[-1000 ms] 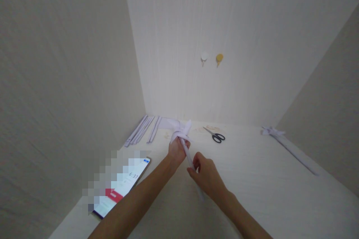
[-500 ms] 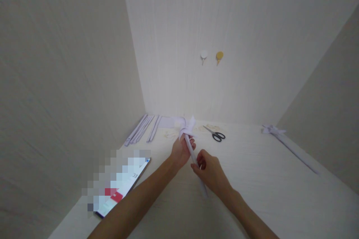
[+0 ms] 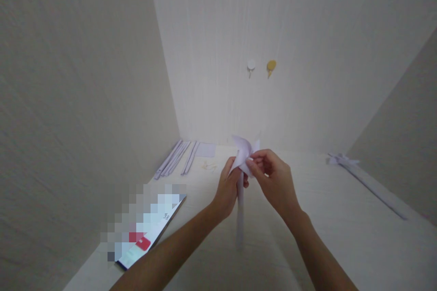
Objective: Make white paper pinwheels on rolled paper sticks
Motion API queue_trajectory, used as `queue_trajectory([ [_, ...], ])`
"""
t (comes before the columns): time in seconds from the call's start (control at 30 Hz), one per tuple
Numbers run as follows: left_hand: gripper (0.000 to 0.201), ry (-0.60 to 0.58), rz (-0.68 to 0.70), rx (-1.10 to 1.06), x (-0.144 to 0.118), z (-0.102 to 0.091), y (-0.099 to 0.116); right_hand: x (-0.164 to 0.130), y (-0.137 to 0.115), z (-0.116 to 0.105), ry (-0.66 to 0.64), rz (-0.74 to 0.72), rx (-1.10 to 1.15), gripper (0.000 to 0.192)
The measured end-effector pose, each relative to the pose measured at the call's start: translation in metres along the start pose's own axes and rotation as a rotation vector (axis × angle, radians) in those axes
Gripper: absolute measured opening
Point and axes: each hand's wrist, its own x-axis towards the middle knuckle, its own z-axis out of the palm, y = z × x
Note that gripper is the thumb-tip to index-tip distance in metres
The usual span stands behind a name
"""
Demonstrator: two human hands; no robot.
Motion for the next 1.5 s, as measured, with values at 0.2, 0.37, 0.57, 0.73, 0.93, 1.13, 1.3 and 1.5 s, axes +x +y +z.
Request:
queue_trajectory([
  [0.2, 0.012, -0.076, 0.205, 0.351, -0.009, 0.004, 0.024, -0.003, -0.013, -0.017, -0.001, -0.138, -0.060, 0.005],
  [0.37, 0.015, -0.128, 0.401, 0.570, -0.019, 0.006, 0.041, -0.005, -0.024, -0.029, 0.018, -0.295, -0.177, 0.005],
  [0.57, 0.024, -0.293, 0.780, 0.822, -0.023, -0.005, 0.052, -0.010, -0.027, -0.034, -0.034, -0.434, -0.085, 0.004],
  [0.73, 0.029, -0.394, 0.959, 0.775, -0.021, -0.010, 0.054, -0.014, -0.029, -0.038, -0.108, -0.621, 0.010, 0.012],
  [0.93, 0.028, -0.499, 0.971, 0.635, -0.019, -0.010, 0.054, -0.019, -0.040, -0.046, -0.069, -0.779, -0.163, 0.011],
  [1.13, 0.024, -0.529, 0.964, 0.560, -0.017, -0.011, 0.055, -0.023, -0.052, -0.047, -0.019, -0.865, -0.294, 0.014],
  [1.3, 0.023, -0.545, 0.990, 0.581, -0.016, -0.013, 0.053, -0.029, -0.052, -0.049, 0.025, -0.891, -0.388, 0.014],
  [1.5, 0.024, -0.492, 1.003, 0.577, -0.016, -0.015, 0.050, -0.039, -0.049, -0.051, 0.059, -0.868, -0.442, 0.014],
])
